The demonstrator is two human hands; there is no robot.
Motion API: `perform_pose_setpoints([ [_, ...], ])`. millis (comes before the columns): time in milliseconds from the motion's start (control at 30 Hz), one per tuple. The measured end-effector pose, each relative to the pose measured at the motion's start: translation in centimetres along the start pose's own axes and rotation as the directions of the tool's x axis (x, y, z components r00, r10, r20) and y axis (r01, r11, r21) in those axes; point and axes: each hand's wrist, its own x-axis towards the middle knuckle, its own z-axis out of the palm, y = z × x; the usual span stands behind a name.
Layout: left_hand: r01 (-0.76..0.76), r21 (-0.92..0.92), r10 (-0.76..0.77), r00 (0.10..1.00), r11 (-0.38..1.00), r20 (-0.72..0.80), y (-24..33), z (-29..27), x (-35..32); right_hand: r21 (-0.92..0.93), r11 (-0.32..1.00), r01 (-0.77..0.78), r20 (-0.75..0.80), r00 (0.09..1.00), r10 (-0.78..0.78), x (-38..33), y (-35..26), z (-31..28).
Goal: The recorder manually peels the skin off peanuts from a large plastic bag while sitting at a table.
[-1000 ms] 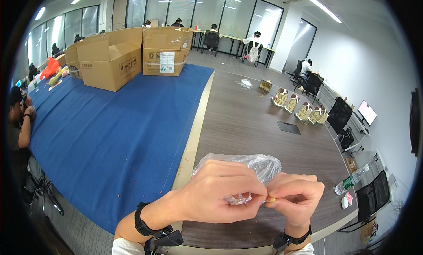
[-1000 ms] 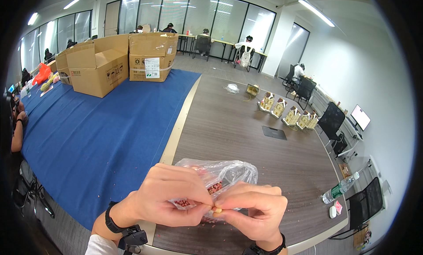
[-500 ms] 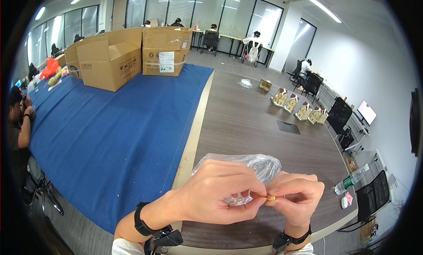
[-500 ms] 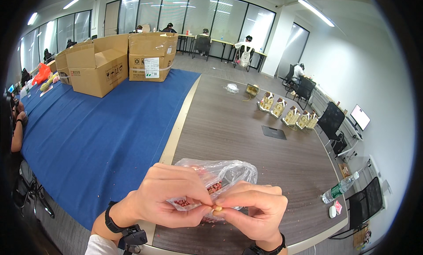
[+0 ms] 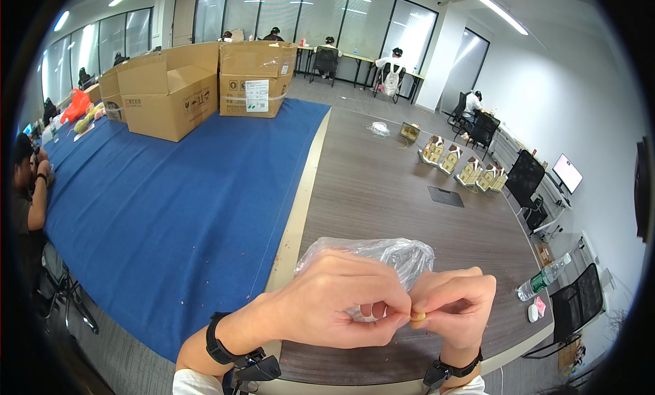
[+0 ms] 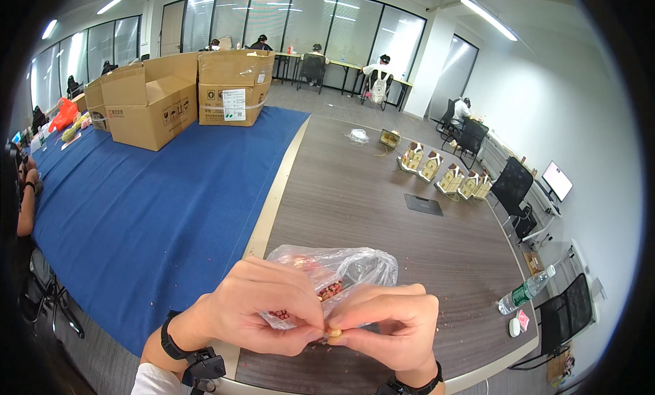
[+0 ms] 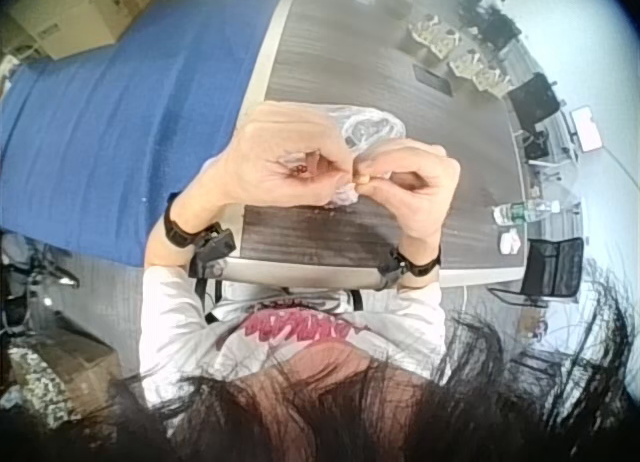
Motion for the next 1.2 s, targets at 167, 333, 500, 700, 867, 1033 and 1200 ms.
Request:
perform_pose_setpoints([
  [167,0.046,-0.042,-0.045,0.999,0.998,0.028,0.0,-0.2,-0.1,0.234,0.970,-0.066,0.008,0.998,0.066,0.0,0.4,-0.1],
  [333,-0.112,0.007,0.112,0.994,0.994,-0.017,-0.9,0.1,-0.3,0.299,0.953,-0.051,-0.025,0.998,0.061,-0.2,0.4,0.1],
  [500,-0.048,0.098,0.051,0.998,0.994,-0.028,-0.3,0.0,0.1,0.317,0.947,-0.057,-0.057,0.995,0.079,-0.3,0.2,-0.1],
  [700,-0.059,0.130,0.069,0.994,0.990,-0.079,-0.7,-0.2,0.2,0.270,0.959,-0.093,-0.077,0.990,0.117,-0.5,0.3,-0.3],
  [867,-0.062,0.182,0.068,0.997,0.981,-0.023,-0.7,-0.2,-0.1,0.237,0.969,-0.075,-0.099,0.990,0.100,-0.4,0.1,-0.2],
  [1033,0.042,0.110,-0.034,0.997,0.993,-0.074,0.1,0.0,0.3,0.191,0.978,-0.079,-0.118,0.988,0.103,-0.3,-0.1,-0.3],
  [1200,-0.054,0.177,0.068,0.994,0.983,-0.080,-0.8,0.4,0.2,0.031,0.999,-0.045,-0.095,0.994,0.047,-0.2,0.0,-0.2],
])
